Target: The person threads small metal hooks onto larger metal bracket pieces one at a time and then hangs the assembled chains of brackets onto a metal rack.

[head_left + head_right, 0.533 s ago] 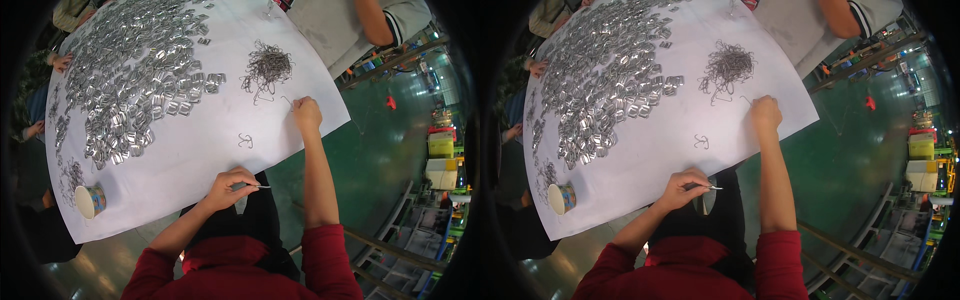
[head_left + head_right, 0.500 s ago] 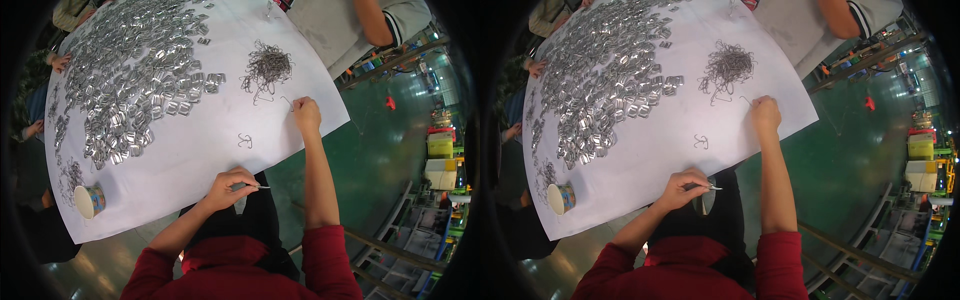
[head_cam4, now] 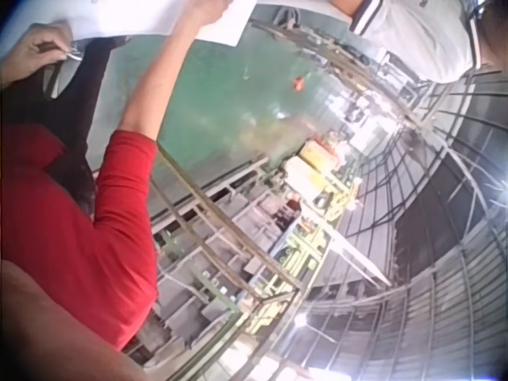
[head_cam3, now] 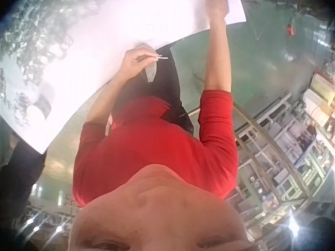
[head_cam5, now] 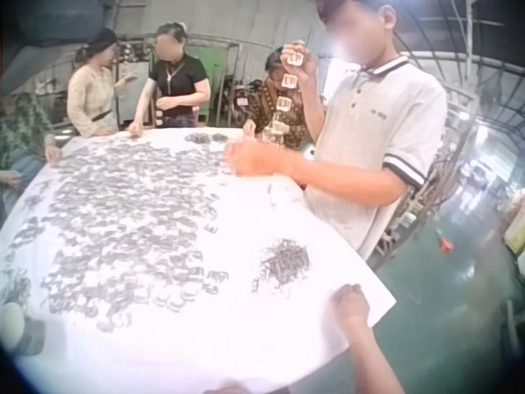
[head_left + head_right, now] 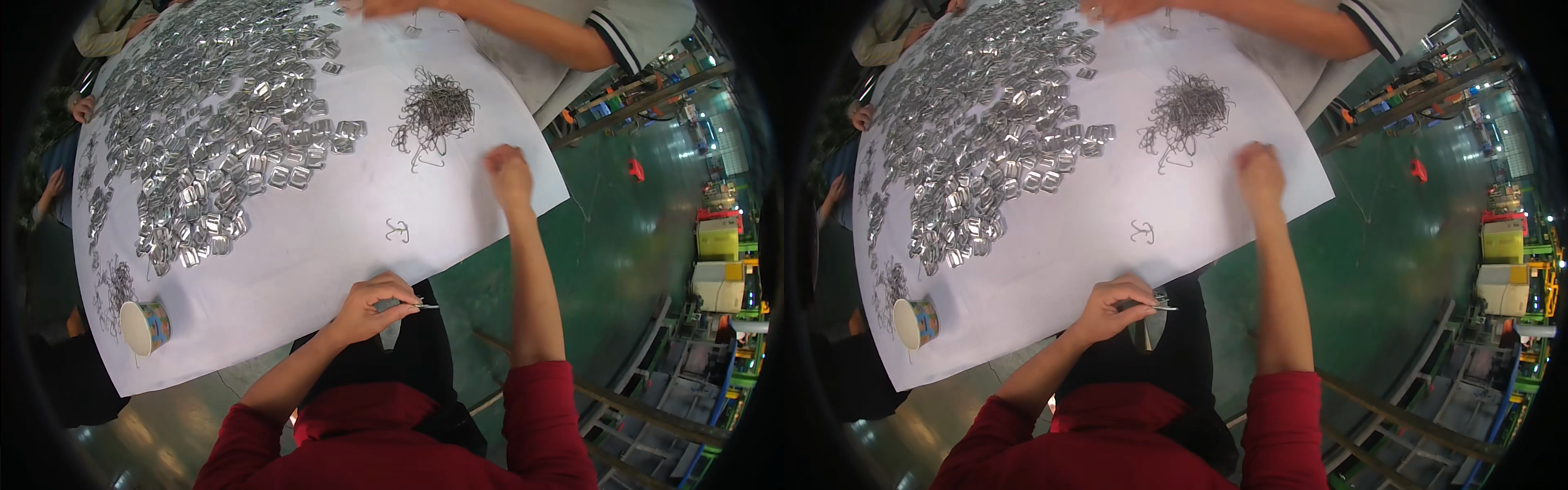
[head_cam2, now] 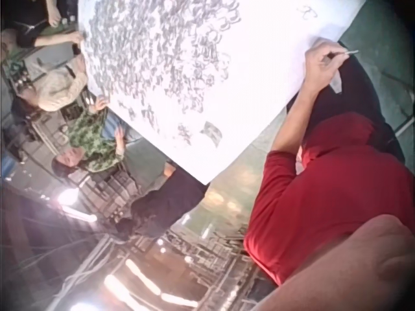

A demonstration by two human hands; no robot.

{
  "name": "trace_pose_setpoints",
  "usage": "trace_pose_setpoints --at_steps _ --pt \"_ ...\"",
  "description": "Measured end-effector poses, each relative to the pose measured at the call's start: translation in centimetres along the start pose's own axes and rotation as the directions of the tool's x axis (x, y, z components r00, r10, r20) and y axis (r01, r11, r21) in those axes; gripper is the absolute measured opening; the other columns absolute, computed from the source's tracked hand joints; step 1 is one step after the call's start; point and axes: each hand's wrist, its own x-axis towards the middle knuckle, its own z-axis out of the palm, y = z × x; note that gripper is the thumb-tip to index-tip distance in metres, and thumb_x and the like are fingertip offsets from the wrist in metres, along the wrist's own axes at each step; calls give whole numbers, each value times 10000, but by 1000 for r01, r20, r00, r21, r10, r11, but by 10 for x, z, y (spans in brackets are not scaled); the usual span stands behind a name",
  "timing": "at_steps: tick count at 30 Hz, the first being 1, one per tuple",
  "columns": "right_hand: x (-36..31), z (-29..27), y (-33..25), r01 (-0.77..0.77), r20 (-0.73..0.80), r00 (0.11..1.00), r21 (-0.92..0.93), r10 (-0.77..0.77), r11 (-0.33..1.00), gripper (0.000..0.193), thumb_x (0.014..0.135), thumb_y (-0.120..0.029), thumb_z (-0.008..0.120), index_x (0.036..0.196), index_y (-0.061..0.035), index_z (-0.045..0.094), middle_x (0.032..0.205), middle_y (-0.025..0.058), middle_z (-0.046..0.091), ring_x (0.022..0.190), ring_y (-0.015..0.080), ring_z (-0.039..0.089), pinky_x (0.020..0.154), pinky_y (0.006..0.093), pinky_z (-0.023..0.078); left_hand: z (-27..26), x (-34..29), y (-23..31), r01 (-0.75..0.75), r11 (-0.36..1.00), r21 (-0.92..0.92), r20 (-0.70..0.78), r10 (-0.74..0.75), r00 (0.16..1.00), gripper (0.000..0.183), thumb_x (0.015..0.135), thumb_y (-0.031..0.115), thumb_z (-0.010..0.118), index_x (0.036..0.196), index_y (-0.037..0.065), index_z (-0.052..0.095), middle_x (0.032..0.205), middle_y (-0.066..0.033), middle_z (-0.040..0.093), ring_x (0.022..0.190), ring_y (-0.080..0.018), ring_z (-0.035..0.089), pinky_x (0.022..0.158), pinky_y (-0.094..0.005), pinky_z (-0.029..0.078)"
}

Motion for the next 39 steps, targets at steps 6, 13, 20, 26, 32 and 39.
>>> trace_pose_setpoints --at_steps 6,13,20,26,32,39 --pt "-13 21 -73 223 259 932 142 -254 964 75 779 -105 621 834 -54 608 869 133 599 778 287 601 680 380 477 2 -1 3 32 999 32 3 -33 999 108 762 -31 661 861 10 643 835 -75 637 779 -155 593 721 -269 460" --pt "-75 -39 -47 -187 517 839 564 -168 805 107 848 -125 563 849 -18 571 773 78 605 669 171 584 609 289 468 17 -9 8 -13 997 77 -93 21 995 70 783 -2 648 853 -2 641 821 -70 642 728 -126 582 675 -254 459" --pt "-176 -124 -82 -513 549 824 827 -138 230 99 872 -99 562 859 -2 571 809 61 609 636 90 556 499 202 425 24 -19 21 71 997 39 -115 -66 991 75 812 -11 617 886 -9 631 894 -78 619 811 -136 593 764 -271 469" --pt "-213 -120 -83 -294 327 934 933 -145 208 50 834 -60 617 869 -25 616 933 24 535 776 74 467 671 204 367 38 -17 36 6 999 33 -111 -3 994 86 813 -10 621 899 -8 627 896 -80 619 842 -140 594 781 -278 473" --pt "-215 -114 -90 -206 228 973 903 -16 378 61 789 -42 641 847 -28 625 961 44 522 859 111 460 744 241 356 43 -19 42 -81 996 39 -155 86 984 88 802 6 639 889 -3 649 856 -70 637 759 -106 603 693 -231 482" --pt "-227 -129 -99 23 -5 999 901 -41 434 68 792 8 616 860 6 610 946 73 533 803 114 478 702 236 391 -6 4 45 -78 864 497 -268 238 934 168 807 127 645 915 -1 636 918 -108 642 776 -166 605 704 -279 474"
